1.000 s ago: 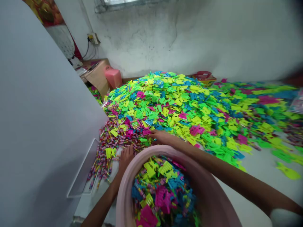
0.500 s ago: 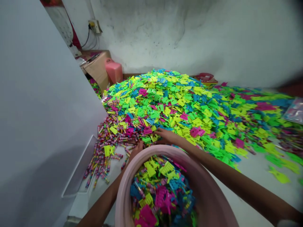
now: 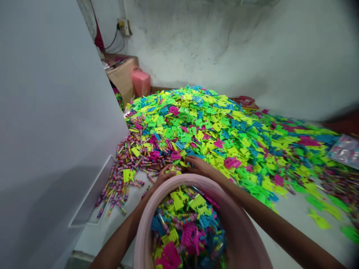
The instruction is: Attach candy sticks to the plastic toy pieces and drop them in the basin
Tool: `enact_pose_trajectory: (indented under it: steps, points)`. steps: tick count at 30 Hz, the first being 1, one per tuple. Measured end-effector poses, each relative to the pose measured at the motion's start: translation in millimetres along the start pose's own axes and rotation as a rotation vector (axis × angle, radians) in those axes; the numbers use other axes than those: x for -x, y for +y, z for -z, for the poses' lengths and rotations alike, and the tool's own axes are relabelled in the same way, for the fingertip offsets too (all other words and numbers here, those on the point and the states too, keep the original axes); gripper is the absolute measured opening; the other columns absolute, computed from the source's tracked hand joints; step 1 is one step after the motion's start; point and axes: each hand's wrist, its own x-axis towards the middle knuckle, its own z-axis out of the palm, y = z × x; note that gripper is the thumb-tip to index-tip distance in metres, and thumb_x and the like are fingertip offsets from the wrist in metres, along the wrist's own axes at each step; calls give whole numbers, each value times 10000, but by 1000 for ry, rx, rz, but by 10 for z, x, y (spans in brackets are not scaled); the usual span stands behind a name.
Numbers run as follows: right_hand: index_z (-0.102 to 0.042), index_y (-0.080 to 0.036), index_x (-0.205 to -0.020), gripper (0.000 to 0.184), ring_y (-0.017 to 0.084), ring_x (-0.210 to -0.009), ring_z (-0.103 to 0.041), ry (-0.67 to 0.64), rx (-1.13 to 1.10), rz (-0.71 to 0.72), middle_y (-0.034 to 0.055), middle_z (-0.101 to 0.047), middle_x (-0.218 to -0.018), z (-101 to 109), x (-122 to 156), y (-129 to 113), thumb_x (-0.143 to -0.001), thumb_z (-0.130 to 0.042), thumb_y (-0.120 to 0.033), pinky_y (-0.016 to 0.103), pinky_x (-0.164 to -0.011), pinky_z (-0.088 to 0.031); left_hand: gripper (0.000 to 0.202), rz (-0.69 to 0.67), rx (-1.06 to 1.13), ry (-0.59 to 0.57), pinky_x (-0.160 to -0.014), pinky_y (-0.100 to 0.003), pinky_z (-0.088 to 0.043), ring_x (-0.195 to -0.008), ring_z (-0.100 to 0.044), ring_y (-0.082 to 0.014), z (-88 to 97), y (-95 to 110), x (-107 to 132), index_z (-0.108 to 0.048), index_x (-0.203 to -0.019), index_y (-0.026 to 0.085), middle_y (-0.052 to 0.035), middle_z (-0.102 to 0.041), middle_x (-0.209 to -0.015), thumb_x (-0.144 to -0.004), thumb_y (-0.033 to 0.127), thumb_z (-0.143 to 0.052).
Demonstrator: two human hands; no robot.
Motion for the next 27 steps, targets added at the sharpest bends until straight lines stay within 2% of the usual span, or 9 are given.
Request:
enact_pose_trajectory:
  steps: [3, 7, 11, 15, 18, 23, 27]
  points:
    - [-631, -199, -1015, 152, 206, -778, -665, 78, -88, -56, 63, -711, -890, 49, -11, -43, -911, -577, -296, 309, -722, -529, 338, -17, 60, -52, -848, -416, -586, -987, -678, -216, 56, 40, 14, -629, -1215, 153, -91, -671, -1182, -972, 389, -616]
    - [-600, -219, -959, 216, 204, -749, -668, 156, -219, -108, 28, -704, -785, 132, 18, -139, -920, -543, -424, 305, -704, -535, 387, -80, 71, -49, -812, -386, -577, -892, -700, -199, 50, 128, 24, -660, -1153, 145, -88, -720, -1075, -962, 474, -591]
    - [-590, -221, -925, 256, 205, -747, -663, 204, -329, -143, 20, -695, -797, 233, 129, -291, -887, -593, -474, 318, -719, -524, 342, -124, -27, -29, -706, -298, -551, -764, -703, -198, 18, 272, 73, -722, -1057, 176, -56, -755, -906, -869, 454, -661]
    - [-591, -218, -938, 285, 216, -794, -652, 268, -448, -193, 25, -683, -840, 319, 266, -475, -852, -659, -481, 326, -726, -518, 352, -177, -188, -5, -610, -249, -505, -636, -647, -156, 1, 406, 64, -728, -1045, 203, -2, -715, -781, -756, 394, -788]
    - [-574, -220, -918, 313, 209, -819, -635, 336, -563, -230, 19, -662, -863, 369, 341, -621, -828, -693, -496, 331, -754, -522, 357, -258, -273, 61, -660, -260, -516, -708, -653, -160, -26, 457, -16, -711, -1020, 182, -13, -710, -840, -764, 413, -801]
    - [-594, -231, -969, 350, 199, -853, -641, 440, -798, -296, 14, -656, -954, 432, 422, -835, -802, -710, -517, 333, -774, -542, 293, -365, -354, 179, -797, -368, -559, -865, -671, -177, -28, 466, -124, -663, -1023, 135, -57, -698, -999, -959, 418, -620]
    - [-633, -236, -947, 345, 196, -853, -640, 522, -972, -369, 5, -635, -941, 431, 483, -945, -742, -767, -479, 300, -719, -545, 290, -401, -445, 201, -805, -377, -561, -870, -683, -184, 13, 472, -118, -665, -1079, 139, -59, -712, -1007, -947, 396, -642]
